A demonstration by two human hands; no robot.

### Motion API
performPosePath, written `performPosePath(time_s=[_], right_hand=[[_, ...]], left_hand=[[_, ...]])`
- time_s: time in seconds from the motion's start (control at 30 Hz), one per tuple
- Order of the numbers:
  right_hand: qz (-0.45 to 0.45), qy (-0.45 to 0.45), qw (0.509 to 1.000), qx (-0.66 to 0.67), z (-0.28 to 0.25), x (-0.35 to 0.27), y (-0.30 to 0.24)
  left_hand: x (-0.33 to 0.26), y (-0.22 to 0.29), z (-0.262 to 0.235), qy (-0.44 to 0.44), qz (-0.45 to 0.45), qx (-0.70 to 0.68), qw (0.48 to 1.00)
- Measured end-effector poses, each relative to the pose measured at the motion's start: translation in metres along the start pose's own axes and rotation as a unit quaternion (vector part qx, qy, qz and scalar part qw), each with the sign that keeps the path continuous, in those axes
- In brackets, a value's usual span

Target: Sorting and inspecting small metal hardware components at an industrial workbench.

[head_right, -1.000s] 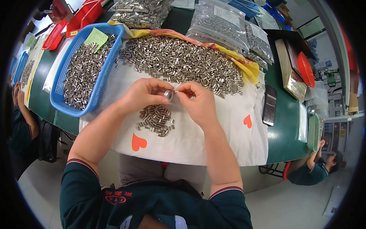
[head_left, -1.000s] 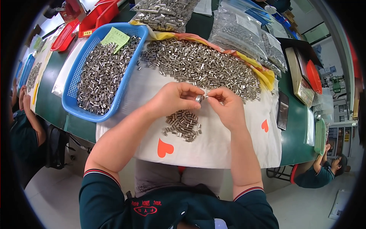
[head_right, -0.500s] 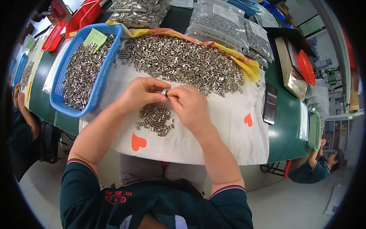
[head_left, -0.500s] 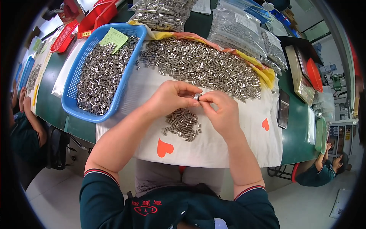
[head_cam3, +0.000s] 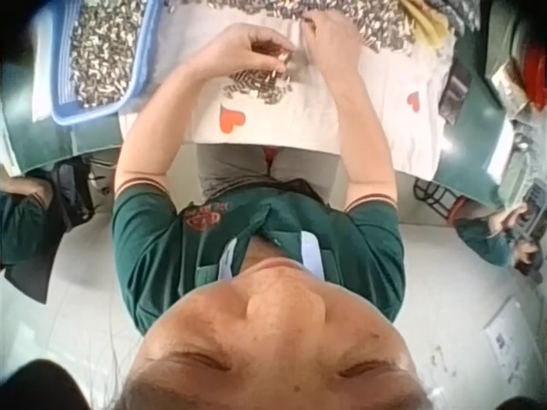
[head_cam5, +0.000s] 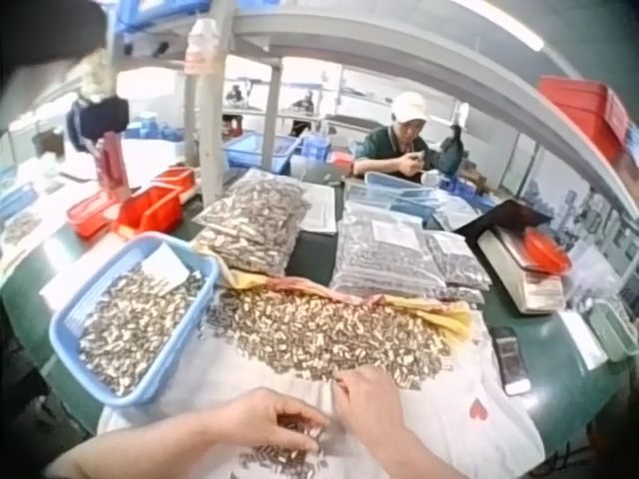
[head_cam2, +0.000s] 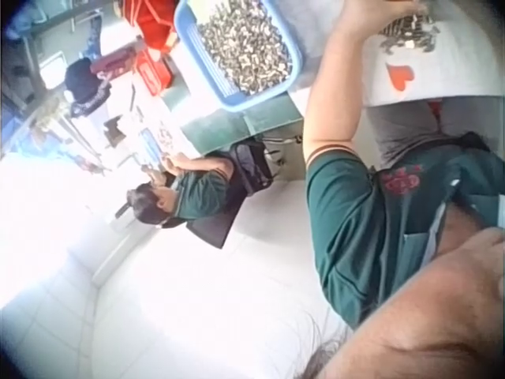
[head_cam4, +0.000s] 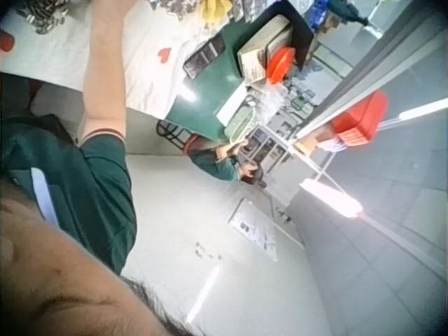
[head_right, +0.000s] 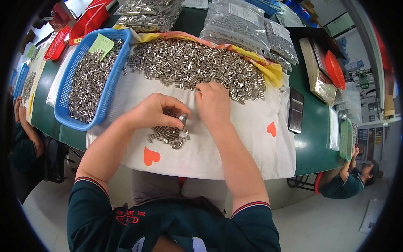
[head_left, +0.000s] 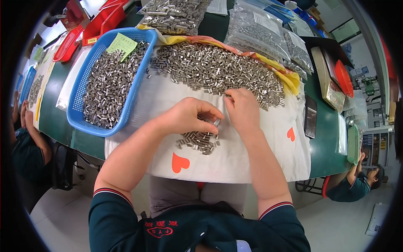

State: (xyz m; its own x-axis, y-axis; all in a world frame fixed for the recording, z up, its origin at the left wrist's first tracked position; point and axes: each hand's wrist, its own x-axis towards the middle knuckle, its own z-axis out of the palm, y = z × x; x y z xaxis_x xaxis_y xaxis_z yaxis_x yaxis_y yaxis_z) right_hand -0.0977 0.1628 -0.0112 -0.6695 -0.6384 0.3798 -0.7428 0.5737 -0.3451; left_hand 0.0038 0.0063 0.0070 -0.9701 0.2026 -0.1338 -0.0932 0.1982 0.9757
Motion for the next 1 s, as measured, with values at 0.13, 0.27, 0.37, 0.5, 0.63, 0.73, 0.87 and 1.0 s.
performPosePath(time_s=[0.13,0.27,0.37,0.5,0.63,0.73,0.87,1.0], right_hand=[[0.02,-0.019,1.0,0.013,-0.002,-0.003,-0.004],[0.045,-0.054,0.997,0.015,-0.008,-0.007,-0.006],[0.054,-0.032,0.997,0.049,-0.011,-0.009,-0.002],[0.141,-0.101,0.89,0.422,-0.024,-0.011,-0.008],[0.124,-0.135,0.866,0.464,-0.03,-0.011,-0.017],[0.1,-0.116,0.906,0.395,-0.031,-0.013,-0.022],[-0.016,-0.019,0.975,0.222,-0.025,-0.017,-0.027],[0.013,-0.026,0.959,0.282,-0.025,-0.018,-0.029]], left_hand=[[0.001,-0.005,0.001,0.014,0.01,-0.023,1.0],[0.004,-0.003,0.001,0.017,0.006,-0.016,1.0],[0.01,-0.01,0.002,0.041,0.012,-0.145,0.989],[0.008,-0.017,-0.001,0.085,0.028,-0.206,0.974],[0.009,-0.017,-0.002,0.074,0.015,-0.226,0.971],[0.009,-0.017,-0.002,0.074,0.014,-0.218,0.973],[0.008,-0.011,0.0,0.105,-0.009,-0.158,0.982],[0.006,-0.014,-0.001,0.103,0.0,-0.176,0.979]])
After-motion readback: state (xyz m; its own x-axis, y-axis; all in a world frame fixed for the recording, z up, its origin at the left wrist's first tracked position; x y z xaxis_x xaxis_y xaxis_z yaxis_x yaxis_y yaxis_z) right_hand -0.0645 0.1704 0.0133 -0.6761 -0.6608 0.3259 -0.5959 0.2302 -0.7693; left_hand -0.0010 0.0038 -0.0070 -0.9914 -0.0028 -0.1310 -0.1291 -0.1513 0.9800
